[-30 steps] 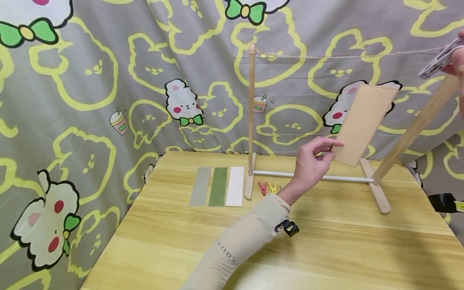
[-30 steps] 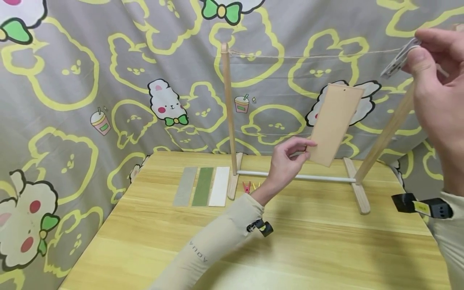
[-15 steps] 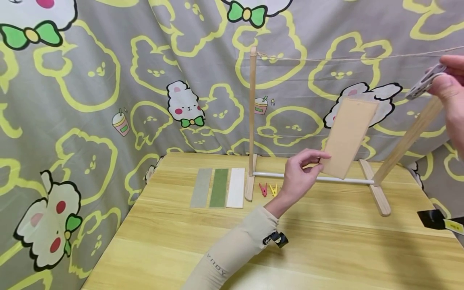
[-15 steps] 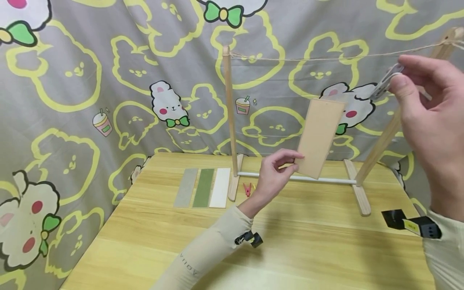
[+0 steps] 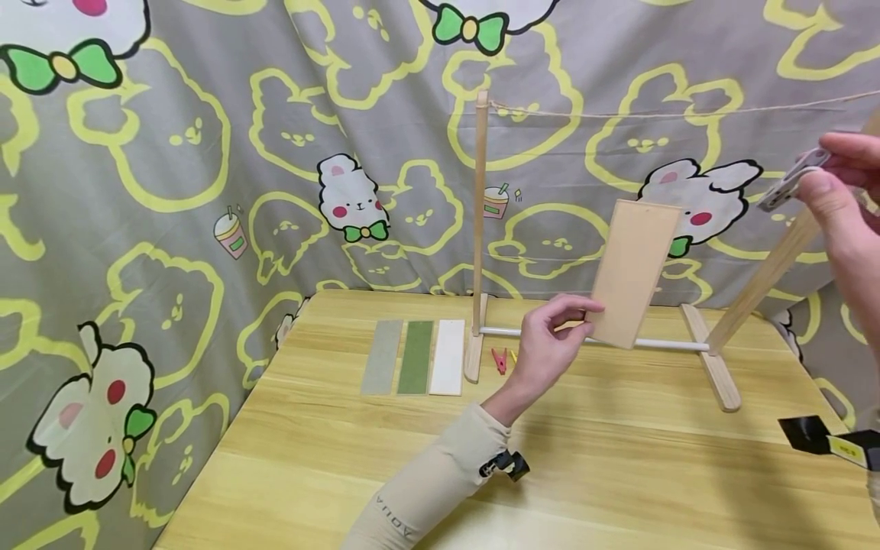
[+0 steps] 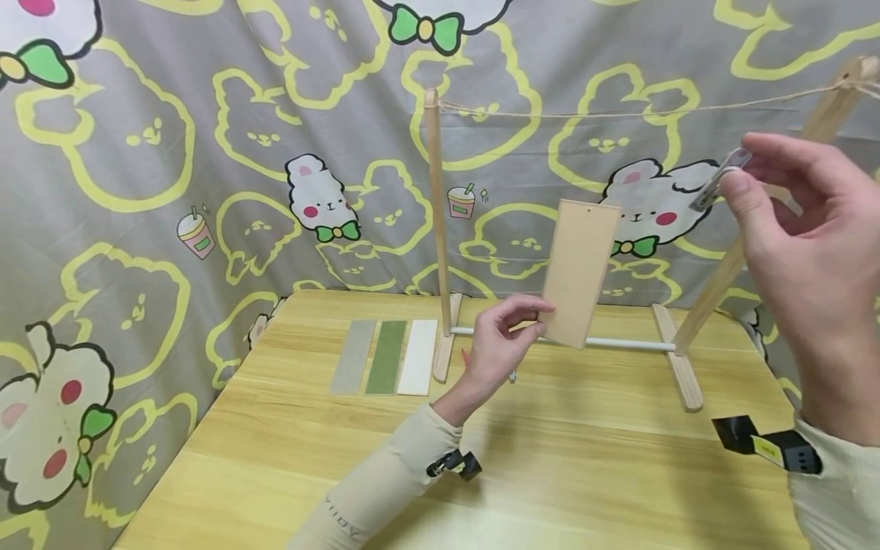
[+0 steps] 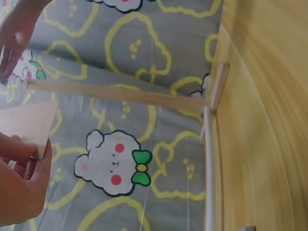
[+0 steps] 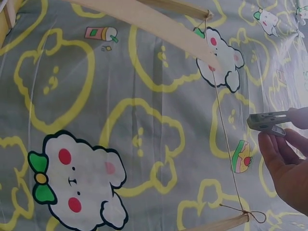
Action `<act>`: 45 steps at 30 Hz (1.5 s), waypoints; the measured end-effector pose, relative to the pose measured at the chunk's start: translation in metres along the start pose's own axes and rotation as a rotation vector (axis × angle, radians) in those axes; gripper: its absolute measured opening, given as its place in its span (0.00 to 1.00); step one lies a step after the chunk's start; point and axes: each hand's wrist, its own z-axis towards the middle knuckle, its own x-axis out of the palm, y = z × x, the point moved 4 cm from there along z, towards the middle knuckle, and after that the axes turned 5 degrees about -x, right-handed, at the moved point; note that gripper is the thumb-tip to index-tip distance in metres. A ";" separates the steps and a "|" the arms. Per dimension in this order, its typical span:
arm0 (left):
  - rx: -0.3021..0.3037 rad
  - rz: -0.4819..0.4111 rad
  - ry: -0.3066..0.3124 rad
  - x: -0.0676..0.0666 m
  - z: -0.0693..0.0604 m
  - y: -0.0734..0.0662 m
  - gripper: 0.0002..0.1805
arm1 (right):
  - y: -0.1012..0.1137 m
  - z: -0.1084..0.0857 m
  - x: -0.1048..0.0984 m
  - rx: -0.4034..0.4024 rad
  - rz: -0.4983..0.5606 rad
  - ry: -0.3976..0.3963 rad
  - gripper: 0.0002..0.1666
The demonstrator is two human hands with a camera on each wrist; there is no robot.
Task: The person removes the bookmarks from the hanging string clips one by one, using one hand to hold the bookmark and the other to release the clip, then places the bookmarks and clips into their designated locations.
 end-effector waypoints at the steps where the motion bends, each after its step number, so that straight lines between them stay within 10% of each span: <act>1: 0.000 -0.001 -0.001 -0.002 0.000 0.000 0.13 | 0.001 -0.002 0.000 0.014 0.003 -0.002 0.23; 45: -0.006 -0.012 -0.082 -0.067 -0.043 -0.004 0.15 | 0.001 -0.069 0.040 -0.006 0.607 -0.200 0.22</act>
